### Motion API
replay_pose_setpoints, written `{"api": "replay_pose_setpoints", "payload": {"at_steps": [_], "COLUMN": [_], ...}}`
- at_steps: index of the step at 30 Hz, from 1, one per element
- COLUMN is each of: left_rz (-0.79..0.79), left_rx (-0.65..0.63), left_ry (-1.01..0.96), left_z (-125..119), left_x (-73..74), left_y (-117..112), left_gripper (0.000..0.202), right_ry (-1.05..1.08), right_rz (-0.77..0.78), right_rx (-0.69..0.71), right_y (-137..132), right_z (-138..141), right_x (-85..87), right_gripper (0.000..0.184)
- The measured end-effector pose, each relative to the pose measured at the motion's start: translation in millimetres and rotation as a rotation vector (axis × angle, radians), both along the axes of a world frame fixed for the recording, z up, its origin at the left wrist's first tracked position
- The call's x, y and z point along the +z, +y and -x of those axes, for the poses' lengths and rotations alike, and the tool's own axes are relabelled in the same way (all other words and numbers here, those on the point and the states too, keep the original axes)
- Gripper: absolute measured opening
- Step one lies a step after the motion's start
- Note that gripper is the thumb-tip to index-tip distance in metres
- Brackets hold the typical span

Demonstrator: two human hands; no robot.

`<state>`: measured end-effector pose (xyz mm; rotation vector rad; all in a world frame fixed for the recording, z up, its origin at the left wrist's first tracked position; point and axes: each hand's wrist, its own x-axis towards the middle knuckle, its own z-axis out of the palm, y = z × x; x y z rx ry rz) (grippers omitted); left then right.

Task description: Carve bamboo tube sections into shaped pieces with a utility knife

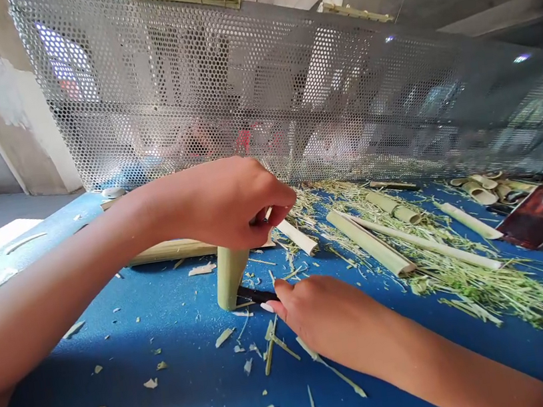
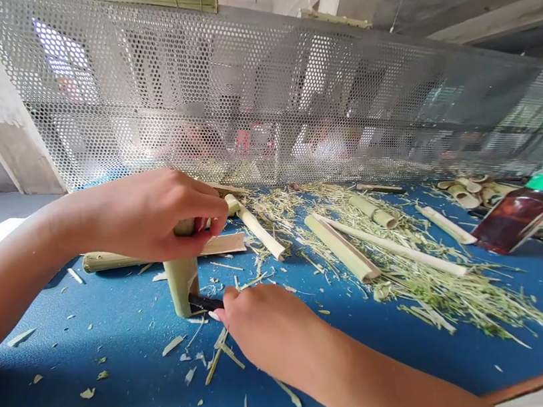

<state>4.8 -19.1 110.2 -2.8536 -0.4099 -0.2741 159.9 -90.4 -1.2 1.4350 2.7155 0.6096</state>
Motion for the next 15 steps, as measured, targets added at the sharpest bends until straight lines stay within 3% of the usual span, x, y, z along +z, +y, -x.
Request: {"api": "replay_pose_setpoints", "payload": {"at_steps": [10,15], "left_rz": [0.028,0.025], "left_rx": [-0.019,-0.034], "left_ry": [-0.002,-0.022], "left_z": [-0.6,2.8], "left_x": [0.5,0.4], "left_y": [2.1,9.8], "left_gripper": [0.011,0.010], "right_ry": [0.004,-0.047], "right_rz": [-0.014,0.024], "right_rx": [-0.029,-0.016], "right_y": [0.1,0.9], "right_z": [1.1,0.7], "right_x": [-0.1,-15.8], "right_gripper": [0.021,0.014]}}
